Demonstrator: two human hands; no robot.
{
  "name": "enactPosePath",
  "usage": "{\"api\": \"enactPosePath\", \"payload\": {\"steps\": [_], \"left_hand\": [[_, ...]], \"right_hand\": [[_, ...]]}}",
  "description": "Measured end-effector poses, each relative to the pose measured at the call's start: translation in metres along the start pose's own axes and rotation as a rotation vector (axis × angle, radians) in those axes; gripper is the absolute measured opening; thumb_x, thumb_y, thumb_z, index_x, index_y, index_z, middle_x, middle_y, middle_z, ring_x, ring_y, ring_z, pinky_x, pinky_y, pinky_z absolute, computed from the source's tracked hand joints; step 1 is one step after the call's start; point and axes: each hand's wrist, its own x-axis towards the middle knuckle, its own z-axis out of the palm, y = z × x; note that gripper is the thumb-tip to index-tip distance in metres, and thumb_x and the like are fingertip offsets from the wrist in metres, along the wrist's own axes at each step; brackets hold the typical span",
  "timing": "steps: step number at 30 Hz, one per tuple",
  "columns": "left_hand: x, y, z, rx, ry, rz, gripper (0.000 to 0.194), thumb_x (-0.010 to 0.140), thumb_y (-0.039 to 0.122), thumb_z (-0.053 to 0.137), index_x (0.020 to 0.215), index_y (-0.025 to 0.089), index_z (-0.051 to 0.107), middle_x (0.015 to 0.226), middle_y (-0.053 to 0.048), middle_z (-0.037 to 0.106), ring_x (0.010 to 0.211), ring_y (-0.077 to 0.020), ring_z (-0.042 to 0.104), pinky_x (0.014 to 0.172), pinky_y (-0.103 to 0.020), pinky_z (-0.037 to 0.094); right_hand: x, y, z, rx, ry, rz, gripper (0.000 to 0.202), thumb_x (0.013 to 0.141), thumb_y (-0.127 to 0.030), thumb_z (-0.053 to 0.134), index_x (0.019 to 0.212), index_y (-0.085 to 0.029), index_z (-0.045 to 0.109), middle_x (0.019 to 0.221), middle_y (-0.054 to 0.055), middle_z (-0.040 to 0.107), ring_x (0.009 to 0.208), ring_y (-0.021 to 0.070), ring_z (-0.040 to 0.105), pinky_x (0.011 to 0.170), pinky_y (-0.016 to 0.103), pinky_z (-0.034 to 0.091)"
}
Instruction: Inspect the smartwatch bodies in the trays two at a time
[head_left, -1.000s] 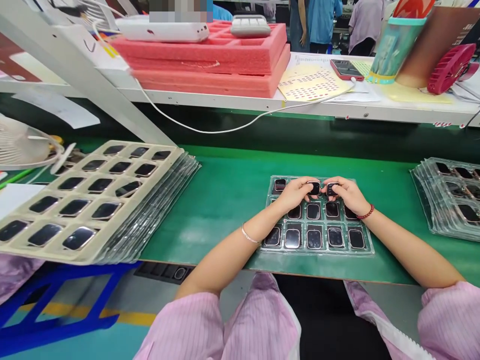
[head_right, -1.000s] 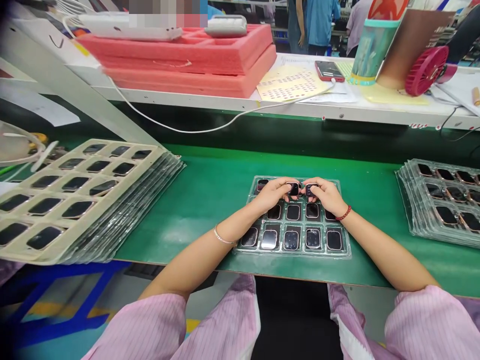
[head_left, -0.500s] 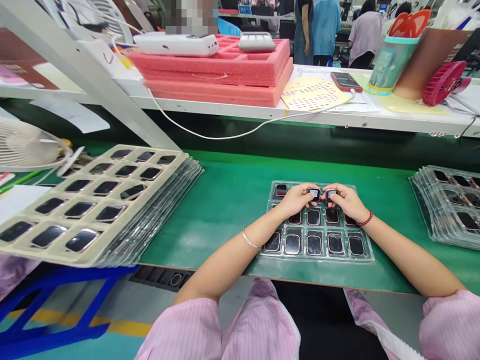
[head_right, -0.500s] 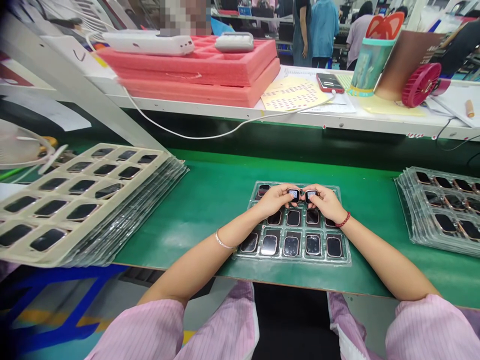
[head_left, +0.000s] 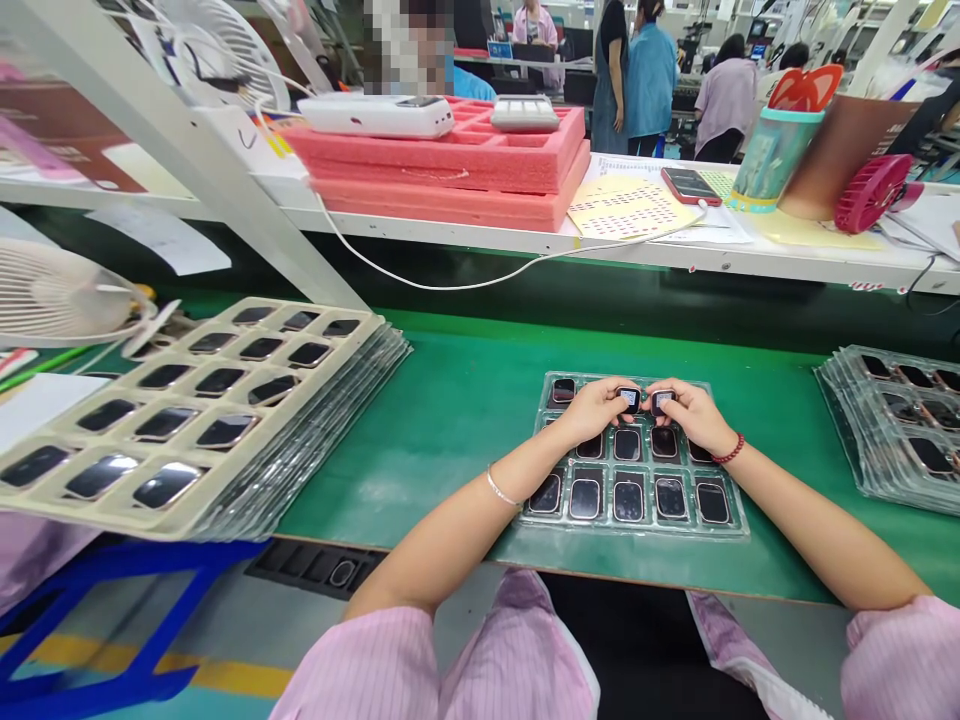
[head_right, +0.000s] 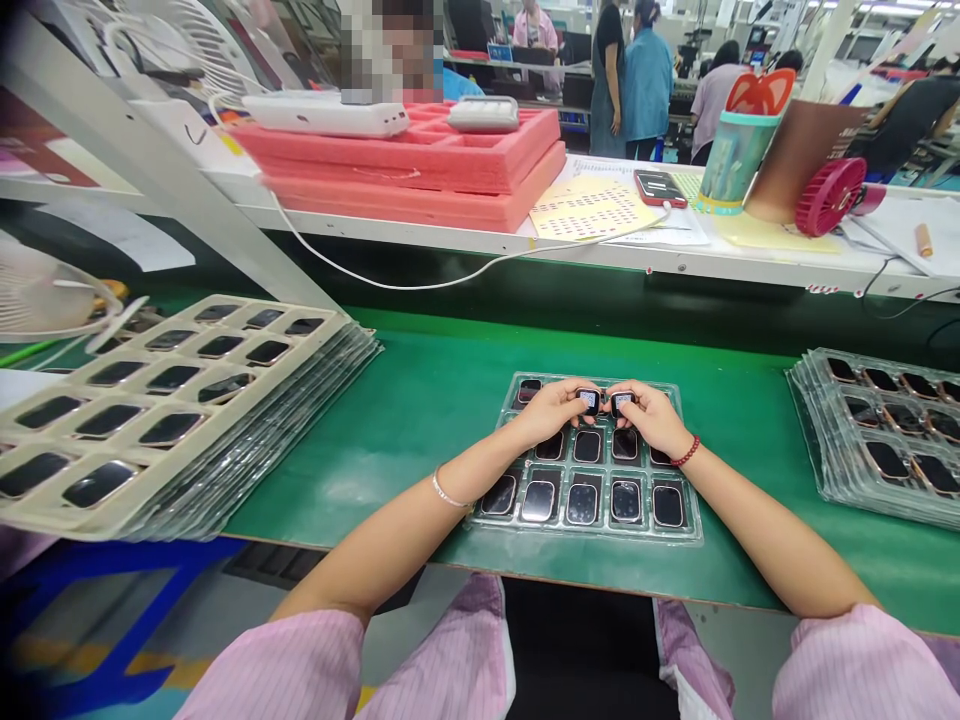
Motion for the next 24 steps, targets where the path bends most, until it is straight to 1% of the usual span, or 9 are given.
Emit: {"api": "enactPosePath", "payload": {"steps": [7, 11, 15, 18, 22, 24], "left_hand": [[-0.0003, 0.0019, 0.0002, 0.005, -0.004, 0.000, 0.026, 0.084, 0.016, 0.063, 0.109, 0.012, 0.065, 0.085, -0.005, 0.072, 0.066, -0.0109, 0.069, 0.053, -0.017, 0.048], [-0.0001, 0.0026, 0.0008, 0.034, 0.004, -0.025, 0.028, 0.084, 0.014, 0.061, 0.111, 0.012, 0.065, 0.086, -0.005, 0.072, 0.066, -0.0117, 0.069, 0.054, -0.018, 0.048], [0.0002, 0.0012, 0.0006, 0.035, -0.002, -0.014, 0.029, 0.083, 0.013, 0.060, 0.112, 0.013, 0.065, 0.085, -0.005, 0.072, 0.067, -0.0128, 0.070, 0.055, -0.019, 0.048], [-0.0006, 0.0012, 0.0001, 0.032, -0.011, 0.005, 0.028, 0.084, 0.018, 0.062, 0.111, 0.013, 0.065, 0.088, -0.006, 0.073, 0.068, -0.0135, 0.070, 0.054, -0.019, 0.047], [-0.0018, 0.0018, -0.0005, 0.049, -0.012, 0.022, 0.026, 0.088, 0.030, 0.060, 0.105, 0.012, 0.066, 0.094, -0.008, 0.072, 0.065, -0.0130, 0.068, 0.051, -0.019, 0.043], [-0.0016, 0.0009, -0.0003, 0.047, -0.015, 0.022, 0.024, 0.087, 0.028, 0.060, 0.105, 0.012, 0.064, 0.093, -0.008, 0.072, 0.064, -0.0122, 0.068, 0.050, -0.019, 0.041]], "right_hand": [[-0.0001, -0.0001, 0.0003, 0.000, 0.001, 0.001, 0.029, 0.083, -0.035, 0.066, 0.107, -0.017, 0.064, 0.088, 0.006, 0.075, 0.059, 0.0135, 0.064, 0.058, 0.029, 0.056], [-0.0003, 0.0007, -0.0002, -0.012, -0.003, 0.005, 0.029, 0.084, -0.034, 0.064, 0.108, -0.017, 0.064, 0.090, 0.007, 0.075, 0.060, 0.0138, 0.064, 0.060, 0.030, 0.056], [-0.0004, 0.0010, -0.0004, -0.024, -0.003, 0.000, 0.030, 0.084, -0.034, 0.064, 0.109, -0.017, 0.064, 0.089, 0.006, 0.075, 0.061, 0.0140, 0.064, 0.061, 0.030, 0.056], [-0.0002, -0.0004, -0.0004, -0.020, 0.001, 0.001, 0.031, 0.085, -0.039, 0.065, 0.107, -0.018, 0.064, 0.087, 0.006, 0.075, 0.061, 0.0145, 0.064, 0.060, 0.030, 0.056], [0.0002, -0.0014, 0.0002, -0.008, 0.003, 0.003, 0.034, 0.090, -0.049, 0.057, 0.102, -0.018, 0.065, 0.087, 0.007, 0.074, 0.058, 0.0142, 0.062, 0.057, 0.030, 0.055], [-0.0002, -0.0004, 0.0011, -0.037, -0.005, -0.017, 0.032, 0.089, -0.046, 0.059, 0.104, -0.018, 0.064, 0.088, 0.007, 0.073, 0.057, 0.0136, 0.060, 0.057, 0.030, 0.054]]}}
